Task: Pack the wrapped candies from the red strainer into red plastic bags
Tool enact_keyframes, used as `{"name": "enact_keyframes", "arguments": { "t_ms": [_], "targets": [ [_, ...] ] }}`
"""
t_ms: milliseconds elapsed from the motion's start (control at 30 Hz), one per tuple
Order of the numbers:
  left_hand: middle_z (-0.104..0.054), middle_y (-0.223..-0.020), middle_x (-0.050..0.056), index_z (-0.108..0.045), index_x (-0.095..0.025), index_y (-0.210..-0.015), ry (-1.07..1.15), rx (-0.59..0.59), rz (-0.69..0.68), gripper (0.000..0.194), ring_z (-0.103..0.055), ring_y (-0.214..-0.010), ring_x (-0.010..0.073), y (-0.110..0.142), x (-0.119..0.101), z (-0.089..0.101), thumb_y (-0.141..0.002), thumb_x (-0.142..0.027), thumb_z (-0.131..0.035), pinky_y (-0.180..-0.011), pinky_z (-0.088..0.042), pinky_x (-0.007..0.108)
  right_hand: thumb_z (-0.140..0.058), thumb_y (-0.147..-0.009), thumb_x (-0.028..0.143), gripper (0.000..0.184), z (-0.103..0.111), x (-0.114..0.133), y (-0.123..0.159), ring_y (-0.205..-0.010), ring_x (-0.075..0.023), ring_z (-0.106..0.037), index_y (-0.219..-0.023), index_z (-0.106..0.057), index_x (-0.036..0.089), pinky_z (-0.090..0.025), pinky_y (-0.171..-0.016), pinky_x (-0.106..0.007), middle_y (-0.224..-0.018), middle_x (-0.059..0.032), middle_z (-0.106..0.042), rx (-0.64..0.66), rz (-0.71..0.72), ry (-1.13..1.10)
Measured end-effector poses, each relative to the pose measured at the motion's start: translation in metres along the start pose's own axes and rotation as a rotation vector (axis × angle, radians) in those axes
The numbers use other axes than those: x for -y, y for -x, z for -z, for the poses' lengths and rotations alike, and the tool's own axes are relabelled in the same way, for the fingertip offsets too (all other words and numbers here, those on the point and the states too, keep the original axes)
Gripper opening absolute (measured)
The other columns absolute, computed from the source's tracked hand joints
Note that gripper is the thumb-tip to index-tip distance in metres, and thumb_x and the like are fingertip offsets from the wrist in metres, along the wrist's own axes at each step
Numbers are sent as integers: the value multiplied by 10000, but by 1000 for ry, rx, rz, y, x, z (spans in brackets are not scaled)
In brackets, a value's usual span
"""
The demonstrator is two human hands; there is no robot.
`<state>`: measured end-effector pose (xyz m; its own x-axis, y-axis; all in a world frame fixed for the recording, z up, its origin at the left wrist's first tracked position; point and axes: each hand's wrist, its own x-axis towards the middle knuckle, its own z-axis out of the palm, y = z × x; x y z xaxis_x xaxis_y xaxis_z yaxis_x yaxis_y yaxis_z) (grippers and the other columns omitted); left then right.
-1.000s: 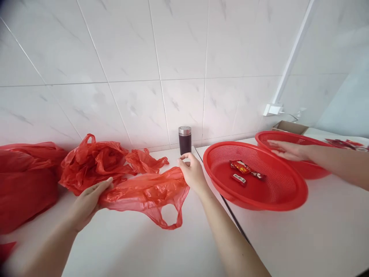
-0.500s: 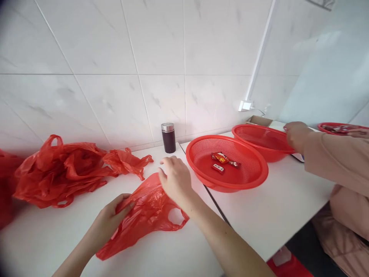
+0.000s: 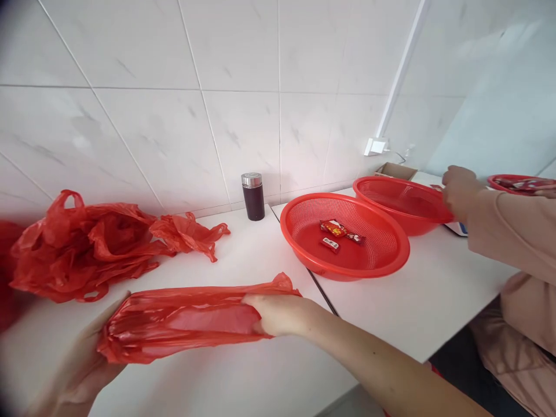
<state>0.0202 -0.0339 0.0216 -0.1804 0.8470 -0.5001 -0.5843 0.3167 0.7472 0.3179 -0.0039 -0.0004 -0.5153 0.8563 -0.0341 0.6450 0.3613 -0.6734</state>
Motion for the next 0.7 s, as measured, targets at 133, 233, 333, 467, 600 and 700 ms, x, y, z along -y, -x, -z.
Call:
{"name": "enact_keyframes", "arguments": {
  "t_ms": [133, 233, 333, 467, 600, 700],
  "targets": [
    [-741, -806, 35, -674, -198, -878, 14, 34, 24, 124, -725, -747, 218, -3, 9, 1, -835, -245, -568, -650, -620, 315, -631, -787, 308, 347, 39, 35, 17, -927, -212, -671, -1128, -689, 333, -502, -726, -303, -1099, -11, -700, 183, 204, -340],
    [-760, -914, 54, -694, -215, -1011, -15, 77, 57, 264, -719, -901, 282, 2, 15, 0, -776, -334, -674, -721, -622, 356, -556, -839, 435, 391, 76, 38, 29, -1031, -233, -644, -1167, -655, 247, -504, -812, -376, -1146, -66, -674, 84, 204, -562],
    [-745, -1074, 49, -637, -296, -1215, -57, 140, 25, 612, -656, -1072, 349, 10, 17, -2, -628, -341, -803, -801, -609, 398, -663, -749, 472, 463, 107, 6, 42, -992, -254, -644, -1156, -652, 253, -503, -766, -374, -1112, -86, -672, -258, 10, -208],
    [-685, -1228, 18, -522, -394, -1337, -168, 179, 15, 828, -623, -1132, 351, 14, 21, -8, -585, -245, -835, -822, -605, 405, -739, -678, 340, 234, 121, -43, 54, -723, -268, -645, -885, -696, 237, -444, -614, -334, -798, -73, -688, -207, -340, 446],
    [-727, -1137, 54, -541, -322, -1338, -169, 120, 74, 862, -669, -1034, 374, 8, 29, -8, -544, -213, -859, -769, -618, 423, -527, -869, 352, 187, 108, -43, 46, -667, -244, -623, -934, -675, 258, -397, -600, -322, -789, -63, -681, -296, -325, 532],
    [-730, -1132, 51, -571, -306, -1307, -161, 126, 130, 778, -655, -1068, 366, 9, 32, -8, -581, -255, -848, -793, -613, 413, -613, -820, 433, 366, 96, -20, 25, -800, -266, -654, -1160, -637, 299, -431, -624, -317, -936, -72, -707, -349, -243, 224]
  ]
}}
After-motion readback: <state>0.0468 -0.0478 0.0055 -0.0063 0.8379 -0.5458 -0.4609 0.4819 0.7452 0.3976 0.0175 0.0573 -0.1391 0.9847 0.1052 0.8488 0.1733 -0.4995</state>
